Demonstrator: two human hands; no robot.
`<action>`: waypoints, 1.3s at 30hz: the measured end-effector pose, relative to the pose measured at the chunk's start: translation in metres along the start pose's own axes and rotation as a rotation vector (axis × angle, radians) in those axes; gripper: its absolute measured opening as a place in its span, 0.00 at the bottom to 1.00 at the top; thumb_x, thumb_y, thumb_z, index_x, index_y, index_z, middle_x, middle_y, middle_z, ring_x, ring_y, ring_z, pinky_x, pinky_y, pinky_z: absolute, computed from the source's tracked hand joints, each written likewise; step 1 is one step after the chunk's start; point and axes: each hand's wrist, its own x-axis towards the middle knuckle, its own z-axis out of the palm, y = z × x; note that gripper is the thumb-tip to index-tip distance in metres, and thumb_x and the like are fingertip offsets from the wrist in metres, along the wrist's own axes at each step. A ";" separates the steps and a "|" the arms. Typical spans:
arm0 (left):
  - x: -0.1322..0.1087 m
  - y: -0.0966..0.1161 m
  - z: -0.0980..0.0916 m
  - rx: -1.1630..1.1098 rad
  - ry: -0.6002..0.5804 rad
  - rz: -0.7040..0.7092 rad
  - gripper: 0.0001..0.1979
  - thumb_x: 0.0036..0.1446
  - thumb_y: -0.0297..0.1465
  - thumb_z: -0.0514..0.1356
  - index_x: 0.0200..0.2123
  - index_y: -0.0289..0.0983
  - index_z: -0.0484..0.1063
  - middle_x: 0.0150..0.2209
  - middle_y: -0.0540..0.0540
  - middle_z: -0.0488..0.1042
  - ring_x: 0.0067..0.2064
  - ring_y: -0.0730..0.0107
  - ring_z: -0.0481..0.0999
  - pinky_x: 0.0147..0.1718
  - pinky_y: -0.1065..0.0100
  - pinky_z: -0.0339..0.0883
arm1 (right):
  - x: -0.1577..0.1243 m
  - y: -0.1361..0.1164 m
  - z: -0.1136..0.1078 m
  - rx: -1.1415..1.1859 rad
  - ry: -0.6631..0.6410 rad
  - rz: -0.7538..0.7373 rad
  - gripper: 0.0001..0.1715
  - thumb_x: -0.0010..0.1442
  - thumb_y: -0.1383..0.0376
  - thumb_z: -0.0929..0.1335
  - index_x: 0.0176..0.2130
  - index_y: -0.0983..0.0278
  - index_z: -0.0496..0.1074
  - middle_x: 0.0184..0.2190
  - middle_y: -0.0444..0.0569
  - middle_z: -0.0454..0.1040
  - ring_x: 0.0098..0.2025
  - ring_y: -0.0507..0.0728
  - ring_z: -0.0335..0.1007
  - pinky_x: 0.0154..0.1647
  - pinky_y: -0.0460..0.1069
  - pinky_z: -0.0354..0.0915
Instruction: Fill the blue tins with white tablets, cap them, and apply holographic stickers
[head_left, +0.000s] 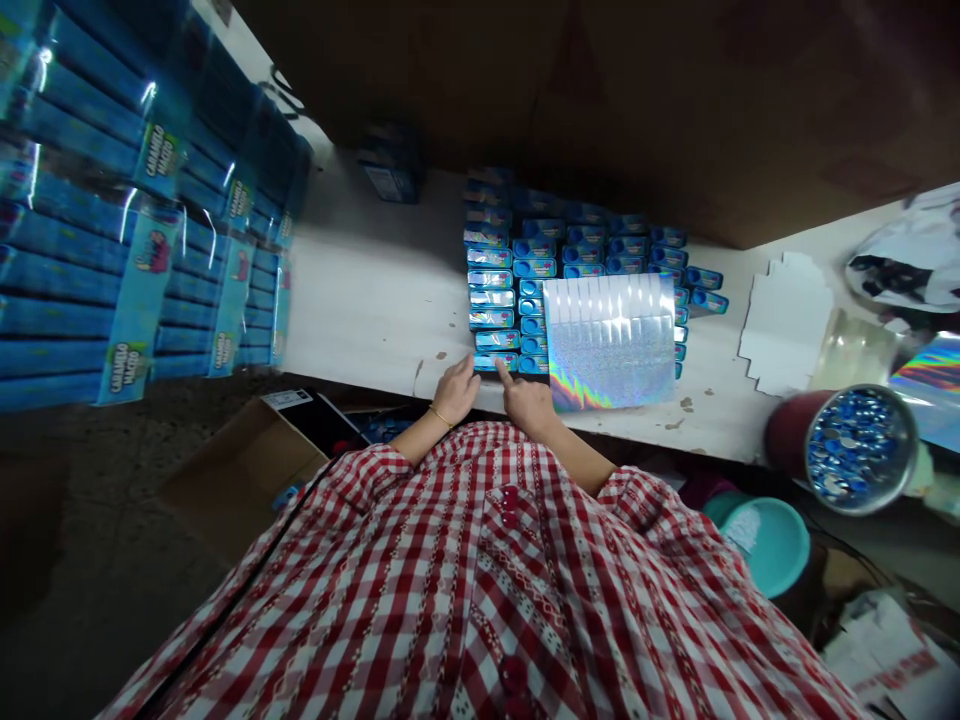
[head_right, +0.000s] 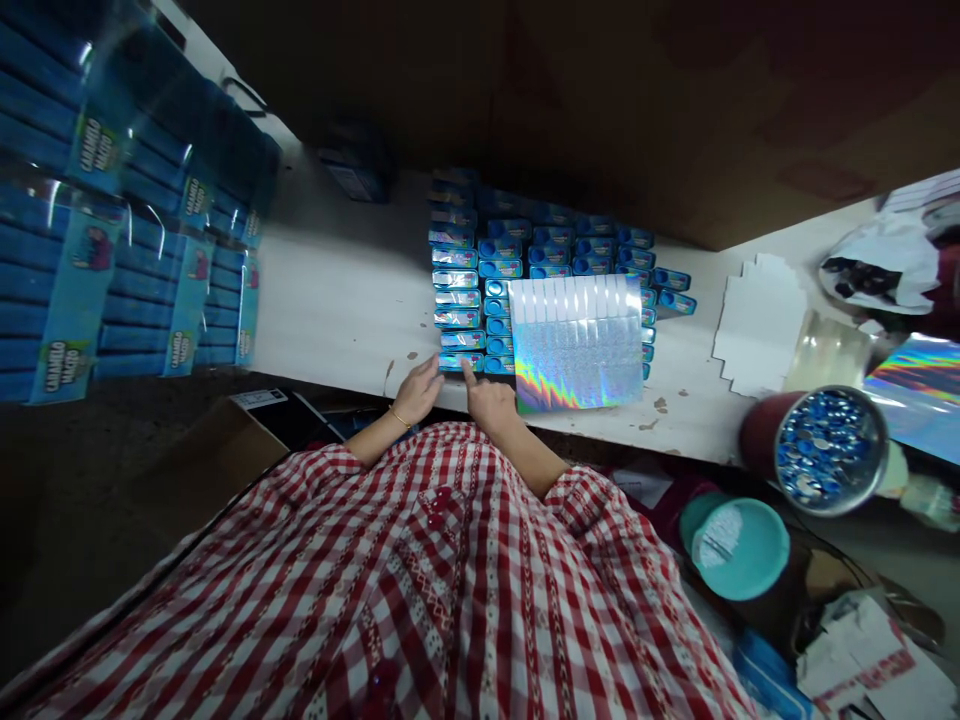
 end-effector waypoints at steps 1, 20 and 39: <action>0.002 0.004 -0.001 0.044 0.024 -0.001 0.26 0.58 0.33 0.48 0.58 0.31 0.61 0.59 0.34 0.64 0.60 0.56 0.62 0.58 0.54 0.55 | 0.000 0.003 -0.002 -0.011 -0.006 -0.015 0.29 0.60 0.70 0.58 0.60 0.62 0.61 0.28 0.56 0.76 0.26 0.58 0.72 0.33 0.52 0.64; 0.071 0.066 0.027 0.588 -0.003 0.149 0.31 0.57 0.46 0.51 0.60 0.37 0.60 0.65 0.36 0.53 0.67 0.48 0.44 0.61 0.44 0.42 | 0.221 0.003 -0.085 0.018 0.417 -0.199 0.41 0.61 0.48 0.61 0.64 0.68 0.51 0.67 0.59 0.42 0.68 0.68 0.33 0.64 0.66 0.33; 0.062 0.030 -0.002 0.603 -0.023 0.081 0.23 0.60 0.38 0.47 0.57 0.42 0.64 0.59 0.42 0.64 0.63 0.53 0.55 0.61 0.41 0.40 | 0.238 -0.074 -0.069 0.123 0.379 -0.215 0.49 0.59 0.43 0.58 0.63 0.77 0.50 0.66 0.67 0.42 0.67 0.69 0.37 0.65 0.62 0.37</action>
